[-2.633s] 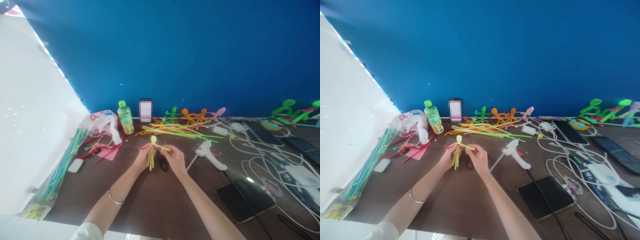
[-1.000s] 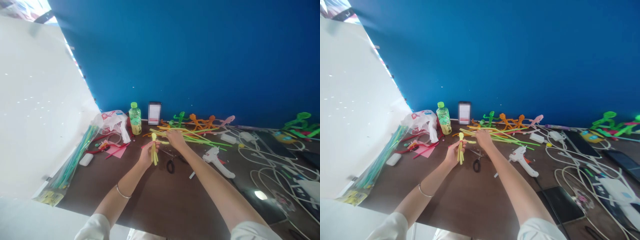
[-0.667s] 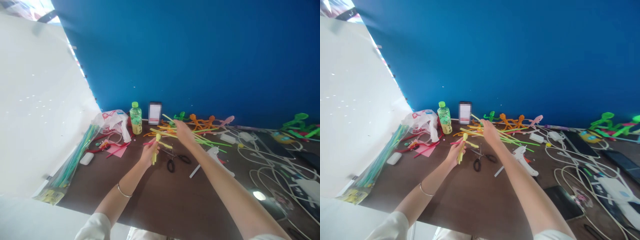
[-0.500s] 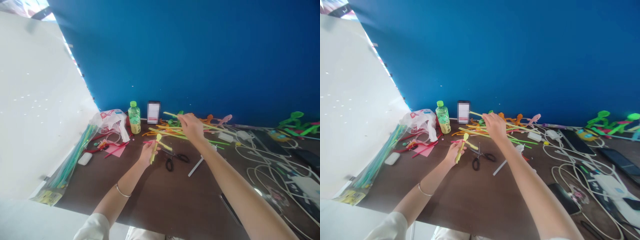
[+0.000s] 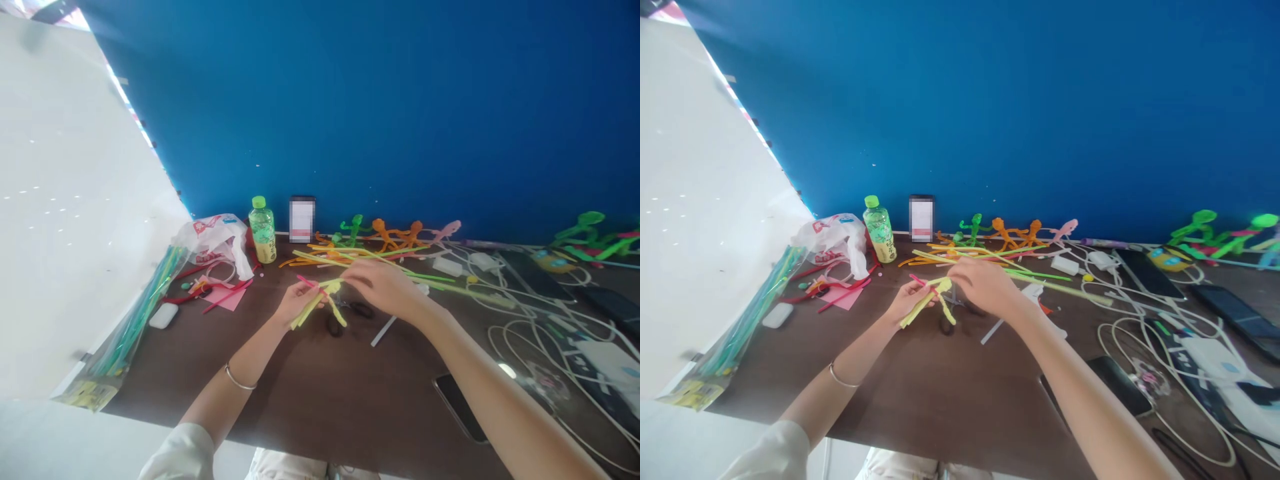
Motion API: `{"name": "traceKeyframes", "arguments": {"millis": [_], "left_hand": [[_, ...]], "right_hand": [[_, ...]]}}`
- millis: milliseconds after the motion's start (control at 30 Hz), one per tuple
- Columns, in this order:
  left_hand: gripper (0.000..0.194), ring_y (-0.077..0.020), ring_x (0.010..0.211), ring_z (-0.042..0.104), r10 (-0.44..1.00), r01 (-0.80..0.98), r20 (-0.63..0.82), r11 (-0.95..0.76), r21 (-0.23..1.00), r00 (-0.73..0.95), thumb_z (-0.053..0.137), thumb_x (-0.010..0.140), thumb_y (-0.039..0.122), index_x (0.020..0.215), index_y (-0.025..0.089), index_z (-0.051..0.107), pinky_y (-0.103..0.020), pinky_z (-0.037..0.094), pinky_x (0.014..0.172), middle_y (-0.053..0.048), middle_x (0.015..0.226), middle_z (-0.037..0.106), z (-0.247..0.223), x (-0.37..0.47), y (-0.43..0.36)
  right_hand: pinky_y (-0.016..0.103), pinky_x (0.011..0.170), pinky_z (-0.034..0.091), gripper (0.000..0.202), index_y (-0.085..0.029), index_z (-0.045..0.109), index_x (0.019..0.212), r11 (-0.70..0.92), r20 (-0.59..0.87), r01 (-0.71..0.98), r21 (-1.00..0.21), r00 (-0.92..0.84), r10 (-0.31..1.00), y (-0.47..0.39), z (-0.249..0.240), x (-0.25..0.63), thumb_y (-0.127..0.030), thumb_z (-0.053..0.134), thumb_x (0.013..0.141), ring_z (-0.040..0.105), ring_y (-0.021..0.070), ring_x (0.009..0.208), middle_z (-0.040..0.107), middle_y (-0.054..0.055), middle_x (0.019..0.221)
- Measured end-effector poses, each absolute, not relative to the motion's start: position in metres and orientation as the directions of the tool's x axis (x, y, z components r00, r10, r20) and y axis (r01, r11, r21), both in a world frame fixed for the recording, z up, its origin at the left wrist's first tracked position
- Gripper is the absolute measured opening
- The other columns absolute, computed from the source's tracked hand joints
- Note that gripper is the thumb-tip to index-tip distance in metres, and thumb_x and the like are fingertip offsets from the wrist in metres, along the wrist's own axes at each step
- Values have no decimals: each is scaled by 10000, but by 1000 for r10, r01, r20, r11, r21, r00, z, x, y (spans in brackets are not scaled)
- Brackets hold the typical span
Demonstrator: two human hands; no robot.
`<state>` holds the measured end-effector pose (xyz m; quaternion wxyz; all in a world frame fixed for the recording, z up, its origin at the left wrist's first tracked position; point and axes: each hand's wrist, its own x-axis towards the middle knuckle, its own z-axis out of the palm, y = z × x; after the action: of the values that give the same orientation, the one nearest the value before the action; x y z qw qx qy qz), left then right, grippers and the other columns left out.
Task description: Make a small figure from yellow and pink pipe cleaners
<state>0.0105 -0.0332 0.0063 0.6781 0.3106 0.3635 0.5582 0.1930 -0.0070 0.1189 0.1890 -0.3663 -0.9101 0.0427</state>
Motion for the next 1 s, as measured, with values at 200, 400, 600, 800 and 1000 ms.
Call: {"name": "traceKeyframes", "arguments": {"millis": [200,400,600,800,1000], "left_hand": [[302,-133,590,634,982,-443,-117,170,880,146,697,628,350,774,98,616,-183,466,480,-55,679,664,4,13,-35],[288,-121,639,636,984,-499,-152,179,848,94,743,577,294,742,102,606,-238,504,664,-46,687,675,7,12,-36],[314,-104,628,623,978,-568,-185,205,797,93,772,536,250,763,104,611,-226,496,662,-34,681,665,10,11,-37],[332,-93,616,602,978,-573,-205,189,797,37,779,513,249,774,121,618,-154,426,503,-17,650,637,8,11,-37],[299,-81,570,579,981,-544,-192,151,825,-18,773,520,254,733,103,629,-172,423,528,-17,593,619,8,13,-37]], "right_hand": [[239,533,376,220,-251,683,736,646,138,724,-241,-633,761,-12,124,193,-319,483,801,580,151,662,664,5,777],[245,590,395,215,-227,643,768,536,144,784,-313,-519,842,-25,104,192,-328,459,812,582,161,705,647,20,804],[248,623,411,218,-219,621,752,512,237,733,-449,-455,859,-25,80,192,-328,445,820,580,158,714,630,22,794],[240,588,391,195,-227,644,753,455,258,769,-449,-376,890,-30,74,185,-317,477,797,579,151,676,625,14,760],[229,583,386,205,-231,648,746,478,272,765,-433,-394,878,-34,69,179,-325,474,801,576,142,664,614,10,736]]}}
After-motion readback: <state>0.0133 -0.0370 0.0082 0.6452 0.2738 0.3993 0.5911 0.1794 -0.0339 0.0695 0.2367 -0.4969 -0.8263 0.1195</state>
